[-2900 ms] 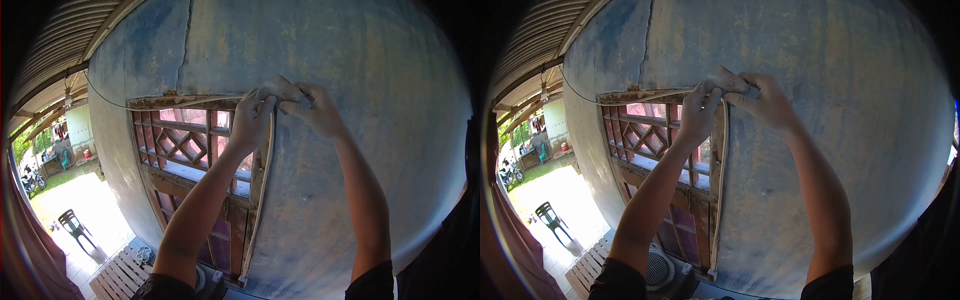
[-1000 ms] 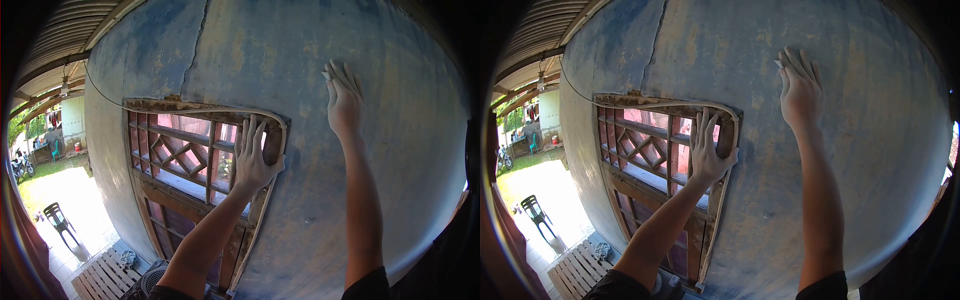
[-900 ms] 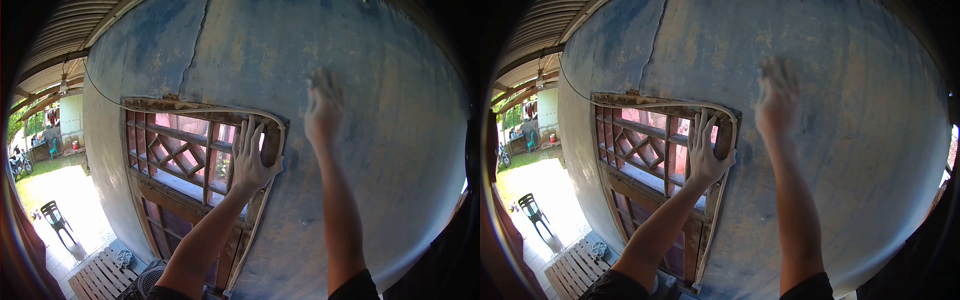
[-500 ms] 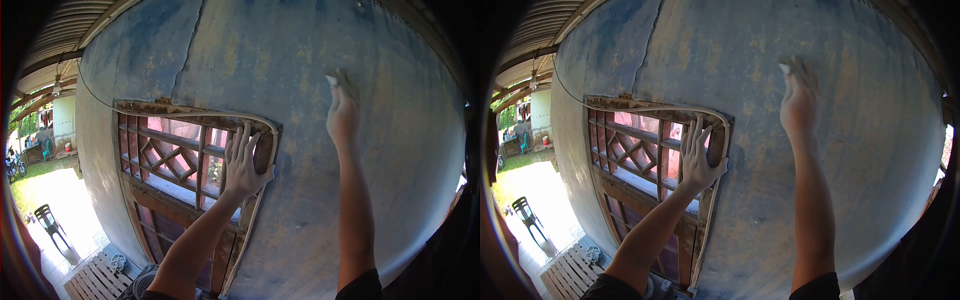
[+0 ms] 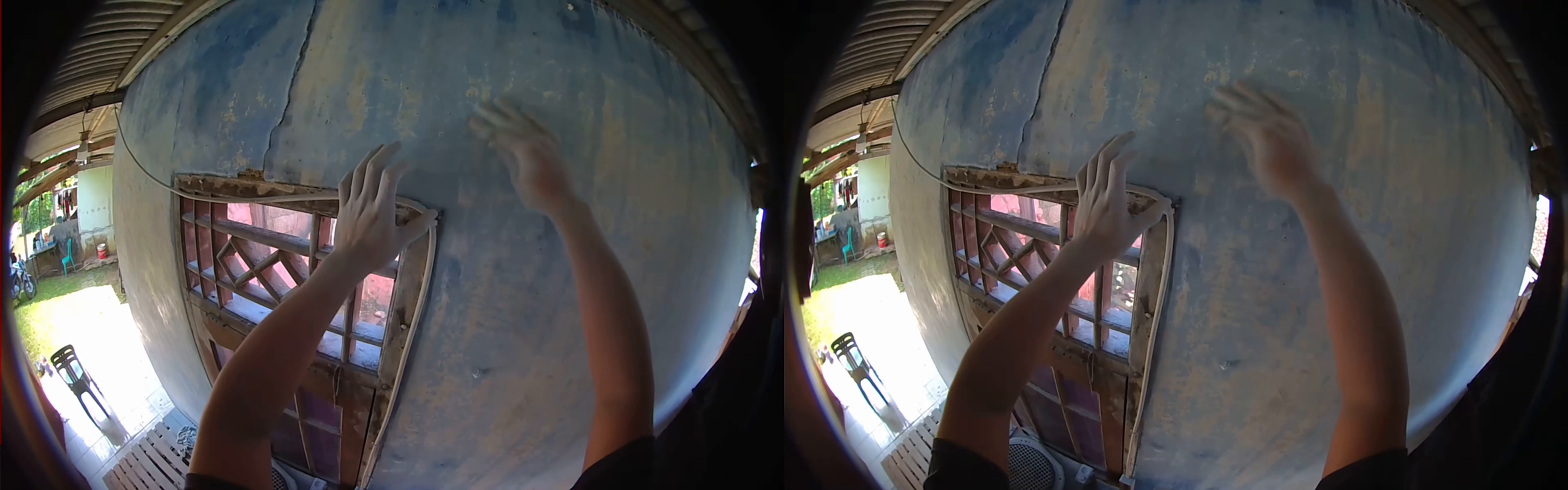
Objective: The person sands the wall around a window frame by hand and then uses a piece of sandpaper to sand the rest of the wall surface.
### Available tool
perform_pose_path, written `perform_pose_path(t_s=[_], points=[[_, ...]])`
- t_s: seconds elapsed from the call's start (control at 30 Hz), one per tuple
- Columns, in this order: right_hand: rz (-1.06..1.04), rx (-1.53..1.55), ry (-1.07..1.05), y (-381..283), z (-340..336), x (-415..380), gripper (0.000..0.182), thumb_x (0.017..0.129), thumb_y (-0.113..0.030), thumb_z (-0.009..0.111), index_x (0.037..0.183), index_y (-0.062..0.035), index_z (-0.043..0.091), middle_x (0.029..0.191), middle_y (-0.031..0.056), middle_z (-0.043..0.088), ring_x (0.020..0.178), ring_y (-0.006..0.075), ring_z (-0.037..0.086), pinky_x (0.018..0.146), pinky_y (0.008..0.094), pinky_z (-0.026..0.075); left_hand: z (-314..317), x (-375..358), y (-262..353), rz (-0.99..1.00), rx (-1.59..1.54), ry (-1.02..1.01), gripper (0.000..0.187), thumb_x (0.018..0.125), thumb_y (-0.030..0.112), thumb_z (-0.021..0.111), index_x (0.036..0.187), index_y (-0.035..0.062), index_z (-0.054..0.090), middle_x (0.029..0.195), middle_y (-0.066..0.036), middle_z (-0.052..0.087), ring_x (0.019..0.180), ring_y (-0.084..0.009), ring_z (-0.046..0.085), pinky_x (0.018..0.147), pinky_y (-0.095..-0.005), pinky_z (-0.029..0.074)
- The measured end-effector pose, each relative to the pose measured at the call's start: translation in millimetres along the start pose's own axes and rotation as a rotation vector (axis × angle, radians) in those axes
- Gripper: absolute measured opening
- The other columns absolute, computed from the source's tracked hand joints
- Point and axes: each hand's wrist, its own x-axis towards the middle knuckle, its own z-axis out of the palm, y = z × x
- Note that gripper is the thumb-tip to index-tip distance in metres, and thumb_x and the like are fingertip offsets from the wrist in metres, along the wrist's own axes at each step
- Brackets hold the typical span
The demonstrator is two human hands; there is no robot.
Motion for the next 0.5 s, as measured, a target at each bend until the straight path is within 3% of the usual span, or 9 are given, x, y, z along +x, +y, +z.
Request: perform_pose_path(t_s=[0.07,0.13,0.2,0.23,0.3,0.4,0.5], points=[[0.122,-0.057,0.117,15.5,5.2,7.6,0.034,0.112,-0.027,0.048,0.138,-0.0286,0.069,0.16,-0.0067,0.054,0.155,0.0191,0.041,0.133,0.0419,0.024,-1.1,18.0,-9.7,0.046,0.013,-0.018,0.083,0.089,0.041,0.08,0.151,0.0079,0.038,0.165,-0.015,0.037,0.155,-0.0408,0.033,0.123,-0.0565,0.026],[0.41,-0.167,0.32,7.4,17.9,13.0,0.035,0.114,-0.029,0.045,0.141,-0.0276,0.068,0.16,-0.0051,0.055,0.156,0.0216,0.04,0.133,0.0424,0.023,2.9,19.3,-17.0,0.011,0.002,-0.032,0.081,0.091,0.038,0.076,0.156,0.0086,0.038,0.169,-0.015,0.036,0.16,-0.0379,0.03,0.127,-0.0545,0.024],[0.208,-0.112,0.102,-37.9,22.7,1.2,0.037,0.114,-0.031,0.044,0.145,-0.0281,0.065,0.164,-0.0053,0.05,0.158,0.0207,0.036,0.134,0.0425,0.022,0.7,15.0,-25.4,0.046,0.203,-0.026,0.08,0.094,0.037,0.071,0.161,0.0098,0.039,0.17,-0.017,0.035,0.159,-0.0393,0.031,0.129,-0.0542,0.024],[0.112,-0.045,0.002,-62.3,23.2,-9.0,0.038,0.114,-0.029,0.044,0.146,-0.0294,0.063,0.165,-0.006,0.048,0.159,0.0203,0.035,0.134,0.0422,0.021,2.6,14.0,-29.3,0.029,0.178,-0.036,0.075,0.097,0.039,0.066,0.164,0.0172,0.039,0.173,-0.015,0.032,0.16,-0.0372,0.029,0.13,-0.0554,0.023],[-0.005,0.09,-0.094,-91.0,20.7,-36.7,0.039,0.113,-0.027,0.044,0.148,-0.0314,0.06,0.166,-0.0063,0.046,0.159,0.0198,0.034,0.135,0.0424,0.019,4.4,14.3,-32.0,0.044,0.177,-0.038,0.074,0.098,0.037,0.064,0.165,0.0173,0.038,0.173,-0.015,0.031,0.16,-0.0373,0.029,0.13,-0.0556,0.022],[-0.03,0.022,-0.191,-63.6,-1.9,-52.6,0.04,0.113,-0.023,0.043,0.148,-0.0314,0.06,0.165,-0.0055,0.047,0.159,0.0207,0.034,0.135,0.0434,0.019,-1.1,15.5,-29.5,0.078,0.203,-0.076,0.068,0.102,0.028,0.056,0.165,0.0116,0.036,0.172,-0.019,0.032,0.159,-0.0399,0.029,0.131,-0.0555,0.021],[0.224,-0.071,0.01,-7.6,-18.6,-44.1,0.038,0.114,-0.025,0.043,0.147,-0.0302,0.062,0.165,-0.0028,0.048,0.159,0.0215,0.034,0.134,0.0446,0.022,-2.7,13.8,-30.7,0.06,0.233,-0.119,0.07,0.103,0.03,0.055,0.167,0.0121,0.033,0.173,-0.019,0.029,0.161,-0.0387,0.025,0.132,-0.0551,0.019]])
